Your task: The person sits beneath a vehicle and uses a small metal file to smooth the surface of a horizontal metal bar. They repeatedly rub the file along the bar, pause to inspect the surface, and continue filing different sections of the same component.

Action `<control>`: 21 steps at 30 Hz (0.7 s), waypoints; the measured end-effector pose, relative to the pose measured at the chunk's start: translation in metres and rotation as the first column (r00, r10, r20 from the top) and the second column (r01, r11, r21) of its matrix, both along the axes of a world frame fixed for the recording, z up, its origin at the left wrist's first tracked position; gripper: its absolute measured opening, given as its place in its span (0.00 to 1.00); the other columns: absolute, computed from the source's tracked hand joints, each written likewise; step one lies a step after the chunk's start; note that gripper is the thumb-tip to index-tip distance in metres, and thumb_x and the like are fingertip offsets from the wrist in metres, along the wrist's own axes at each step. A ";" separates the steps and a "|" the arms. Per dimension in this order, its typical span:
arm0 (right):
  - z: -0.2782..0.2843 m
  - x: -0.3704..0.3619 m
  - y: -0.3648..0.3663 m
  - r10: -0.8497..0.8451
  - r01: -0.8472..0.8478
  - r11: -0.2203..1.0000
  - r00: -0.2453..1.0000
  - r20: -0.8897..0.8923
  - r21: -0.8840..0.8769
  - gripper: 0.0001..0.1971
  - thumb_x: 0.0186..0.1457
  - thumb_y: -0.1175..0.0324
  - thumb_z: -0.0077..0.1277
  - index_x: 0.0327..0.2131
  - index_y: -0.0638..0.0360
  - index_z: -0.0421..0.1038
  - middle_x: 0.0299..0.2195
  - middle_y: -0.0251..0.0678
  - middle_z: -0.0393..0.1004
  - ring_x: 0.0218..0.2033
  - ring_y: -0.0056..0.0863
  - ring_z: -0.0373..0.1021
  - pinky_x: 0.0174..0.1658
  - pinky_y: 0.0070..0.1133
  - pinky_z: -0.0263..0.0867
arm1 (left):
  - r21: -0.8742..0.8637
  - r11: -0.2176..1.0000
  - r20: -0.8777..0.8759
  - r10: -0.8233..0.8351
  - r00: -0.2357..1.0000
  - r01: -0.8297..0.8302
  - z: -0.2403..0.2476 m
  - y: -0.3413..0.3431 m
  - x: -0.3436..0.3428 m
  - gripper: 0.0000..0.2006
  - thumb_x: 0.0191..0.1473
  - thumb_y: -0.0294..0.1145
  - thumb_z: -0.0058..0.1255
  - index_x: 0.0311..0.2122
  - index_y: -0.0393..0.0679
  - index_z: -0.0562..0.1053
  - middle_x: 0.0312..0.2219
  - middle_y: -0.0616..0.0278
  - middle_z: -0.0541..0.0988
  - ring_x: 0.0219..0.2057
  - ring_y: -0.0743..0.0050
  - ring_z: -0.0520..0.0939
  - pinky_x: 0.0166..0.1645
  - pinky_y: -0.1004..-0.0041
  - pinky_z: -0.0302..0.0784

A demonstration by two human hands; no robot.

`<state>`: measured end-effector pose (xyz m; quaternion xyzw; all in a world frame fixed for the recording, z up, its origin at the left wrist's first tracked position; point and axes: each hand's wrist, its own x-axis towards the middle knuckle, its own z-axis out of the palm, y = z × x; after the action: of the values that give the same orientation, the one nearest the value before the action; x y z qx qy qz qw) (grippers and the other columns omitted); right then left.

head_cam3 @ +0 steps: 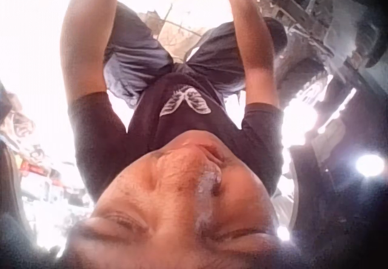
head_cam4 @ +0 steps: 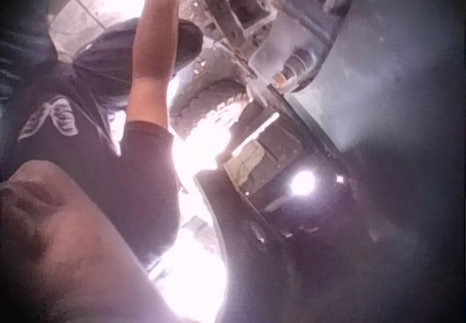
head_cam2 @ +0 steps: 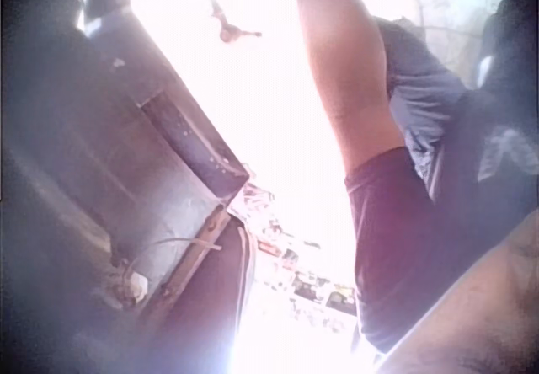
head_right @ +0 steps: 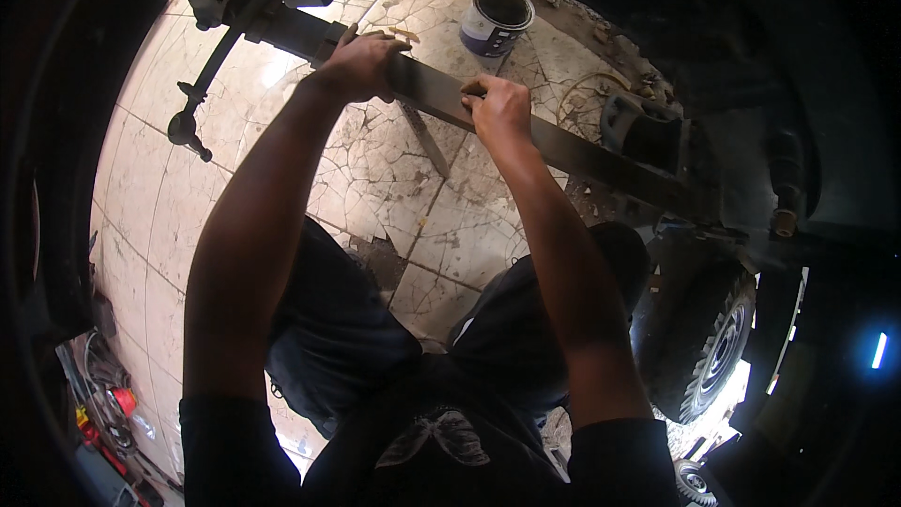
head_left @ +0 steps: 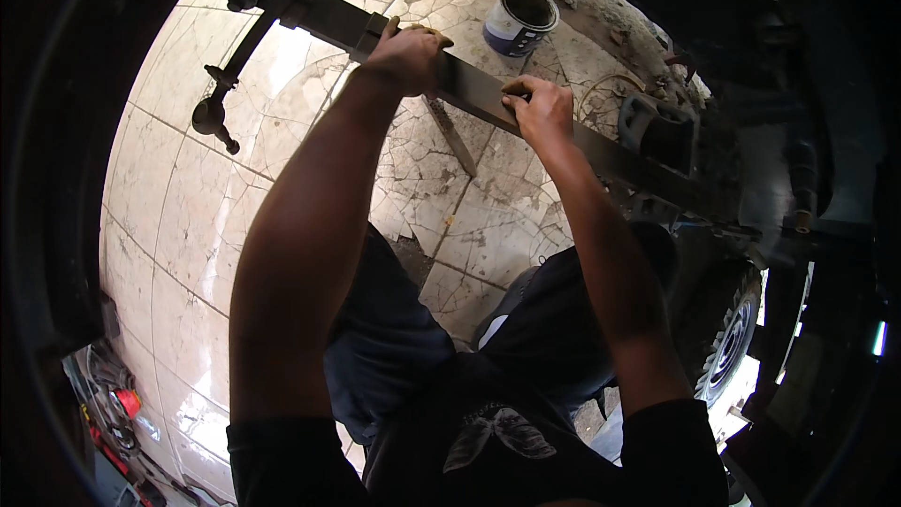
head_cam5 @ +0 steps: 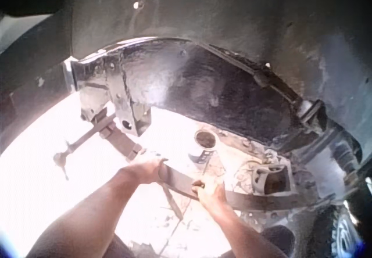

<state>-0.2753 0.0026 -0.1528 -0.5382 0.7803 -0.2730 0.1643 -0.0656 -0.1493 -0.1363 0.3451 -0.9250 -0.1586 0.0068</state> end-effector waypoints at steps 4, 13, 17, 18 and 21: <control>0.005 0.012 0.018 0.081 -0.080 0.995 0.997 0.018 -0.056 0.08 0.54 0.76 0.66 0.38 0.58 0.86 0.36 0.42 0.87 0.38 0.36 0.84 0.45 0.26 0.78 | 0.175 0.984 -0.192 0.049 0.980 -0.015 0.010 -0.014 0.021 0.33 0.49 0.37 0.69 0.61 0.44 0.76 0.50 0.49 0.84 0.59 0.51 0.80 0.68 0.56 0.71; 0.008 0.013 0.010 -0.022 0.023 1.000 0.996 0.082 -0.016 0.08 0.51 0.75 0.68 0.36 0.58 0.86 0.34 0.43 0.87 0.37 0.36 0.84 0.45 0.27 0.78 | -0.140 0.974 -0.268 0.134 0.954 -0.176 -0.003 -0.014 0.036 0.21 0.57 0.27 0.59 0.57 0.44 0.79 0.54 0.52 0.82 0.63 0.53 0.76 0.72 0.56 0.65; 0.008 0.002 -0.011 -0.107 0.107 0.994 0.992 0.063 0.007 0.07 0.50 0.72 0.69 0.35 0.57 0.87 0.33 0.42 0.87 0.36 0.35 0.84 0.45 0.28 0.77 | -0.150 0.970 -0.197 0.160 0.967 -0.192 -0.006 -0.016 0.026 0.19 0.61 0.32 0.56 0.57 0.46 0.79 0.56 0.55 0.82 0.65 0.57 0.74 0.77 0.54 0.54; 0.003 -0.003 -0.013 -0.106 0.107 0.994 0.994 0.039 -0.017 0.08 0.50 0.71 0.70 0.36 0.56 0.87 0.34 0.40 0.87 0.36 0.34 0.84 0.44 0.27 0.77 | -0.145 0.970 -0.183 0.166 0.969 -0.193 -0.004 -0.015 0.022 0.18 0.63 0.33 0.55 0.57 0.46 0.79 0.56 0.55 0.82 0.66 0.57 0.73 0.78 0.53 0.52; 0.000 0.003 -0.013 -0.098 0.098 0.994 0.995 0.008 -0.043 0.09 0.51 0.69 0.70 0.37 0.54 0.87 0.34 0.38 0.88 0.35 0.32 0.84 0.44 0.26 0.77 | -0.141 0.974 -0.140 0.158 0.978 -0.177 -0.001 -0.013 0.024 0.18 0.65 0.35 0.54 0.58 0.46 0.79 0.55 0.54 0.82 0.66 0.57 0.73 0.78 0.54 0.53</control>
<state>-0.2725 -0.0099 -0.1528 -0.5019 0.7991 -0.2991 0.1415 -0.0413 -0.1627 -0.1377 0.4096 -0.8996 -0.1079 0.1057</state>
